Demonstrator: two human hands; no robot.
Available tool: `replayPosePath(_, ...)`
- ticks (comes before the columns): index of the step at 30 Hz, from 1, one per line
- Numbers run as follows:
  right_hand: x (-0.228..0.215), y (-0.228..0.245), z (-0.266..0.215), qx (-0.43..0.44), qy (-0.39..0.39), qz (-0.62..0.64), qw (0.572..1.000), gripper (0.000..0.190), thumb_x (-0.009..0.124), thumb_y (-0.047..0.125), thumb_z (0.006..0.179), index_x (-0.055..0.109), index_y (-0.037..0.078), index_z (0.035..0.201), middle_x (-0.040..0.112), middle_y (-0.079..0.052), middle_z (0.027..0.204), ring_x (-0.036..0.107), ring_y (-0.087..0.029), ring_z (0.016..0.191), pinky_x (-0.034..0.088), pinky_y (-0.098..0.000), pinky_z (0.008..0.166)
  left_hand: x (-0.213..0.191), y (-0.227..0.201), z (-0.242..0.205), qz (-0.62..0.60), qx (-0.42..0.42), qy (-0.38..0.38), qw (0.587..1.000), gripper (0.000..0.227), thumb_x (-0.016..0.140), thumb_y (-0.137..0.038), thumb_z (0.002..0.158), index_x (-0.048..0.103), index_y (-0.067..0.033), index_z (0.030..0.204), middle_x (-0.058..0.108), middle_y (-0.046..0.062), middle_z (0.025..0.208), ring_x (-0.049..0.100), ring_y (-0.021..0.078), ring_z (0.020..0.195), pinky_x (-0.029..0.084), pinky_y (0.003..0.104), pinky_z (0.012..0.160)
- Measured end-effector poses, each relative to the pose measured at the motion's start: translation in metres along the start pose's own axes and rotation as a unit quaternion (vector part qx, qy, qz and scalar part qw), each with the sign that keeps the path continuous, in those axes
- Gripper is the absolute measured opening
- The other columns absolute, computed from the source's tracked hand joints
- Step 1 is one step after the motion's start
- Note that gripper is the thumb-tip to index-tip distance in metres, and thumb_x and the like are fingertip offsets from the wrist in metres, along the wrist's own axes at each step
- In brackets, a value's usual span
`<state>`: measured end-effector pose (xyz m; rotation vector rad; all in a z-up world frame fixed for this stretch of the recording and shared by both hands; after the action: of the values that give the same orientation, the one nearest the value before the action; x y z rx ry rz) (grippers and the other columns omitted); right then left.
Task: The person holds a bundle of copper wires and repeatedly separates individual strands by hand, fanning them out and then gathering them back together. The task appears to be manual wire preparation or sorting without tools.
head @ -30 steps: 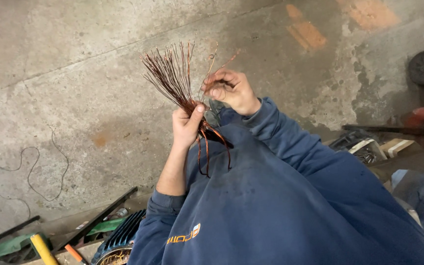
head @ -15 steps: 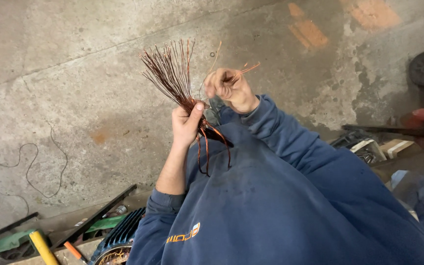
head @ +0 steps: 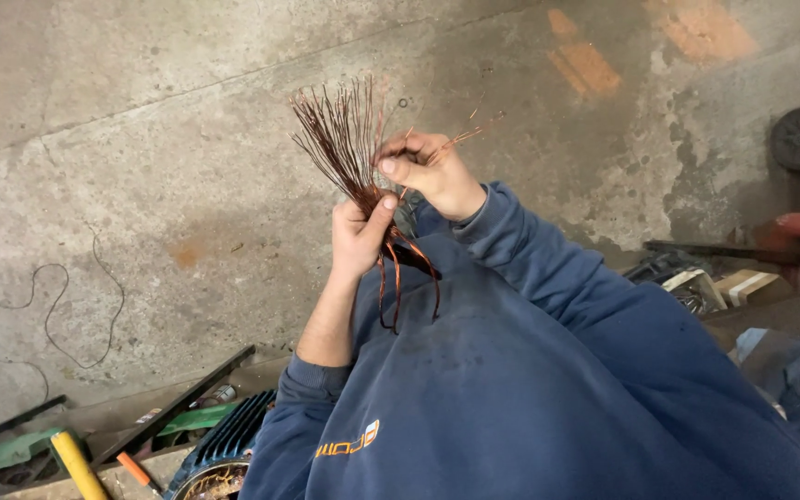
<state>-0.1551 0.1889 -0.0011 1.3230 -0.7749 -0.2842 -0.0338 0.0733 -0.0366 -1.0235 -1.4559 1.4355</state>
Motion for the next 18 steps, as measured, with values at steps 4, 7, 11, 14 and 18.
replayPosePath(4, -0.007, -0.012, -0.003, -0.030, -0.022, 0.003, 0.999, 0.015, 0.071, 0.014, 0.102, 0.069, 0.002, 0.111, 0.072, 0.000, 0.106, 0.064, -0.007, 0.098, 0.053, -0.0244, 0.091, -0.001, 0.002, 0.000, -0.015, 0.016, 0.001, 1.000, 0.023, 0.069, -0.023, 0.104, 0.075, -0.0009, 0.101, 0.064, -0.005, 0.074, 0.054, 0.0033, 0.066, 0.043, 0.023, 0.058)
replayPosePath(7, -0.010, -0.021, -0.006, 0.031, -0.048, 0.021, 0.998, 0.017, 0.070, 0.020, 0.105, 0.070, 0.003, 0.107, 0.062, 0.003, 0.088, 0.050, -0.005, 0.076, 0.043, -0.0233, 0.070, -0.003, 0.007, -0.001, 0.010, -0.002, -0.015, 1.000, 0.024, 0.070, -0.024, 0.102, 0.076, -0.0006, 0.101, 0.064, -0.005, 0.071, 0.054, 0.0032, 0.065, 0.044, 0.023, 0.057)
replayPosePath(11, -0.009, -0.021, -0.004, -0.029, -0.041, -0.002, 0.999, 0.022, 0.067, 0.026, 0.106, 0.066, 0.005, 0.112, 0.064, 0.003, 0.097, 0.051, -0.005, 0.081, 0.044, -0.0226, 0.075, -0.003, 0.006, -0.002, -0.002, -0.005, -0.010, 1.000, 0.024, 0.069, -0.024, 0.103, 0.075, -0.0009, 0.101, 0.062, -0.006, 0.069, 0.053, 0.0030, 0.062, 0.042, 0.023, 0.055)
replayPosePath(14, -0.009, -0.022, -0.005, -0.057, -0.047, -0.007, 0.997, 0.022, 0.063, 0.028, 0.109, 0.063, 0.007, 0.114, 0.065, 0.003, 0.101, 0.052, -0.005, 0.083, 0.046, -0.0226, 0.077, -0.003, 0.006, 0.000, -0.016, -0.001, -0.009, 1.000, 0.025, 0.068, -0.025, 0.104, 0.075, -0.0007, 0.100, 0.063, -0.006, 0.071, 0.053, 0.0031, 0.064, 0.042, 0.023, 0.056)
replayPosePath(18, -0.004, -0.014, -0.009, -0.069, -0.045, -0.004, 0.997, 0.020, 0.060, 0.028, 0.112, 0.062, 0.008, 0.115, 0.063, 0.003, 0.103, 0.053, -0.005, 0.083, 0.046, -0.0231, 0.076, -0.002, 0.007, -0.002, -0.015, 0.002, -0.010, 1.000, 0.026, 0.068, -0.025, 0.104, 0.075, -0.0004, 0.100, 0.061, -0.005, 0.071, 0.051, 0.0030, 0.064, 0.041, 0.022, 0.056)
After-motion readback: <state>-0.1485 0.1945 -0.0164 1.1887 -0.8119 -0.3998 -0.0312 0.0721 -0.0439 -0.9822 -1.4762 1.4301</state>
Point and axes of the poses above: each hand's wrist, its own z-axis towards the middle knuckle, its own x-axis out of the palm, y = z × x, the point moved 4 cm from there along z, towards the middle knuckle
